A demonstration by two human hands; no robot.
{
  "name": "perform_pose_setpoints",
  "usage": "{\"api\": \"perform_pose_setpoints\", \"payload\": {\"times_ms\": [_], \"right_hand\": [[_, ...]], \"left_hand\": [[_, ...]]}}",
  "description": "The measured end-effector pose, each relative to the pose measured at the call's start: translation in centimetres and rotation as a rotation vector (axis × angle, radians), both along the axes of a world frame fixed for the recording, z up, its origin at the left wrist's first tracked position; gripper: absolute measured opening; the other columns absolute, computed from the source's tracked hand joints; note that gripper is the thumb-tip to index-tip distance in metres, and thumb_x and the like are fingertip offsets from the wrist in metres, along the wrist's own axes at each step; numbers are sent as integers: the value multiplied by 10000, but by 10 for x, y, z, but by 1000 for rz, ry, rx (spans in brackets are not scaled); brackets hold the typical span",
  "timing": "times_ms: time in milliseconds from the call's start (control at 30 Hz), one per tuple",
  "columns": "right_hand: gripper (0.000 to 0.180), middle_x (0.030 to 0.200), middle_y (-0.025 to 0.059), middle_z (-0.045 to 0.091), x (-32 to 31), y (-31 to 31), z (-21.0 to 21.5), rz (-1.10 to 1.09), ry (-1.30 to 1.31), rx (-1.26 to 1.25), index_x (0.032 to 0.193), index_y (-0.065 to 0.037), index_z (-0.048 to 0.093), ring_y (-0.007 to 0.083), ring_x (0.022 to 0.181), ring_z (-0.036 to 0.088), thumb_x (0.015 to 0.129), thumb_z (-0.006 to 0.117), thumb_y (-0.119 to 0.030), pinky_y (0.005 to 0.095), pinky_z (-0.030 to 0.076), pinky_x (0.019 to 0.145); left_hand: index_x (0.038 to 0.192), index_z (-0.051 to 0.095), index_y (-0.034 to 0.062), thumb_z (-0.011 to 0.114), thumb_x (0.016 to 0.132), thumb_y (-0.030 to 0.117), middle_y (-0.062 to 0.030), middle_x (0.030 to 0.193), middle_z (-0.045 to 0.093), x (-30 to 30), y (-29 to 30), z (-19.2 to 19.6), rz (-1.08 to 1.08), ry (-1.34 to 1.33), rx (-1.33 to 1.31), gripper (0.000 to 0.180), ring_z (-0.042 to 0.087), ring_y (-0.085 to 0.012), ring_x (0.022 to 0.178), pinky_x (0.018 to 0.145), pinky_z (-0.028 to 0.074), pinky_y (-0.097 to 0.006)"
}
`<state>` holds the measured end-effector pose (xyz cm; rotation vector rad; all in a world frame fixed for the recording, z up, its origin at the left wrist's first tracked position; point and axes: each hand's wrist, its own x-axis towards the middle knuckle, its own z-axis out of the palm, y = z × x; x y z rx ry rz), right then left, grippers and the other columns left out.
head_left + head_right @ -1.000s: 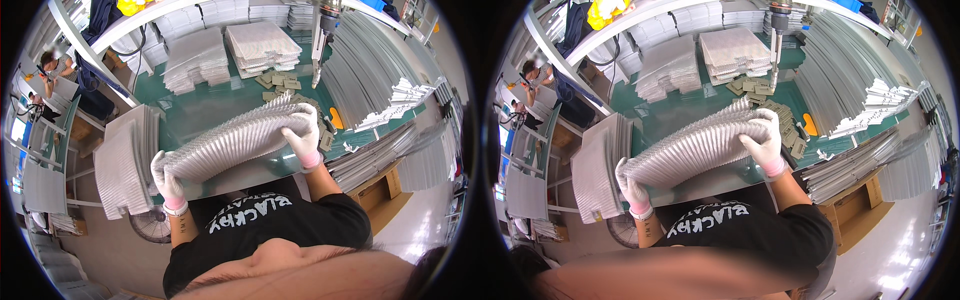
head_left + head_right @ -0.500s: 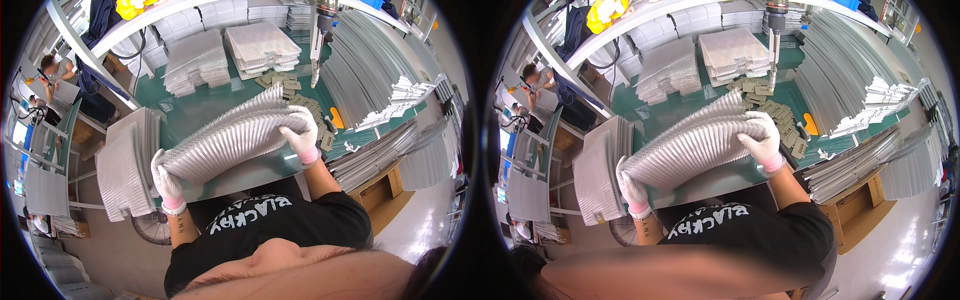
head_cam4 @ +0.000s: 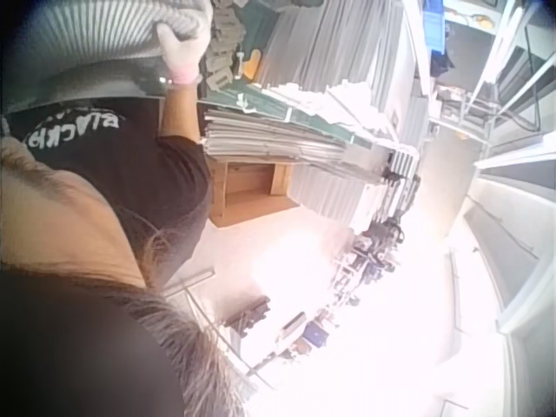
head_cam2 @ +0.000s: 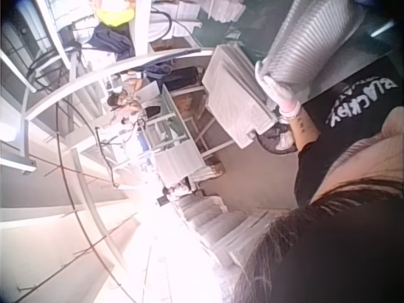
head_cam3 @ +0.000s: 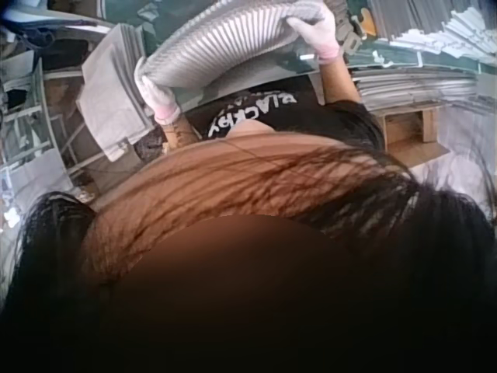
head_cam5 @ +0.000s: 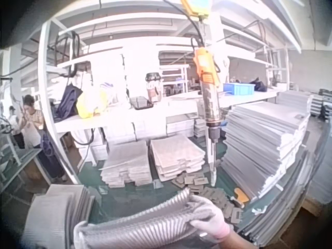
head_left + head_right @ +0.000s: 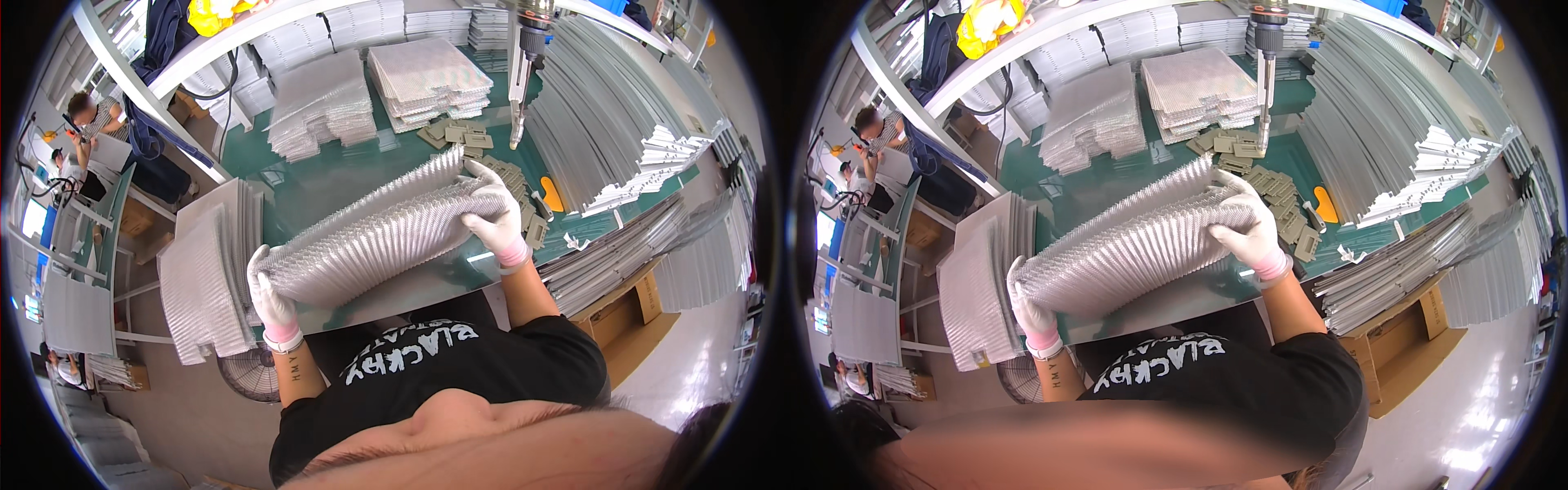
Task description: Assembling and flattening corrugated filter sheets using a rubber mallet at a factory workbench.
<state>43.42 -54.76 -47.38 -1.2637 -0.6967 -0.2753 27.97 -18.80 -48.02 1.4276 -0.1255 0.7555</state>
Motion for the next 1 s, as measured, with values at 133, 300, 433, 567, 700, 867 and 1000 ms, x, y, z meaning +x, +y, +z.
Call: {"api": "perform_pose_setpoints", "payload": {"times_ms": [133,300,433,567,700,867,1000], "right_hand": [[395,1285,250,595,4,-7,-4,-137,-187,-217,1032,-49,642,365,1276,529,742,878,-179,492,440,1031],[340,1343,256,560,4,-14,4,100,-11,-115,1003,-34,650,357,1255,551,715,830,-64,471,429,1049],[332,1419,276,485,1,-15,9,298,111,3,972,-28,647,369,1278,537,708,841,-86,483,420,1066],[314,1277,248,602,3,-23,2,267,68,-99,924,-50,660,358,1231,566,699,864,-127,466,442,1029],[585,1102,170,678,0,-18,-12,220,95,2,1159,-75,544,319,1085,633,731,900,-255,509,530,940],[1024,1224,184,593,-2,-14,-16,236,213,126,1481,-133,285,274,1057,645,677,917,-75,411,549,921],[1170,1030,146,655,-4,-10,-6,216,234,175,1567,-99,176,270,1000,662,660,914,-51,452,531,961]], "left_hand": [[1371,452,-76,332,1078,225,-184,1346,541,3,6,-7,254,-1,287,437,533,-254,1239,1097,384,-372],[1370,458,-64,306,1088,366,-180,1272,596,1,6,-3,107,41,207,537,578,-251,1169,1074,407,-370],[1410,428,-23,380,1067,479,-169,1251,592,-2,4,-4,-35,27,-87,611,591,-263,1145,1032,472,-407],[1391,448,-36,392,1056,512,-187,1232,610,-5,4,0,39,91,71,645,608,-257,1120,1001,482,-406],[1383,466,-44,421,1056,477,-189,1201,623,-2,-5,2,27,37,-11,616,611,-269,1122,989,486,-410],[1399,445,-47,439,1049,484,-197,1209,616,-4,-3,1,-53,23,-36,636,610,-270,1121,996,484,-409],[1386,451,-51,456,1054,440,-203,1214,616,-5,-3,-1,-124,-6,-161,593,613,-265,1116,1001,486,-396]]}}
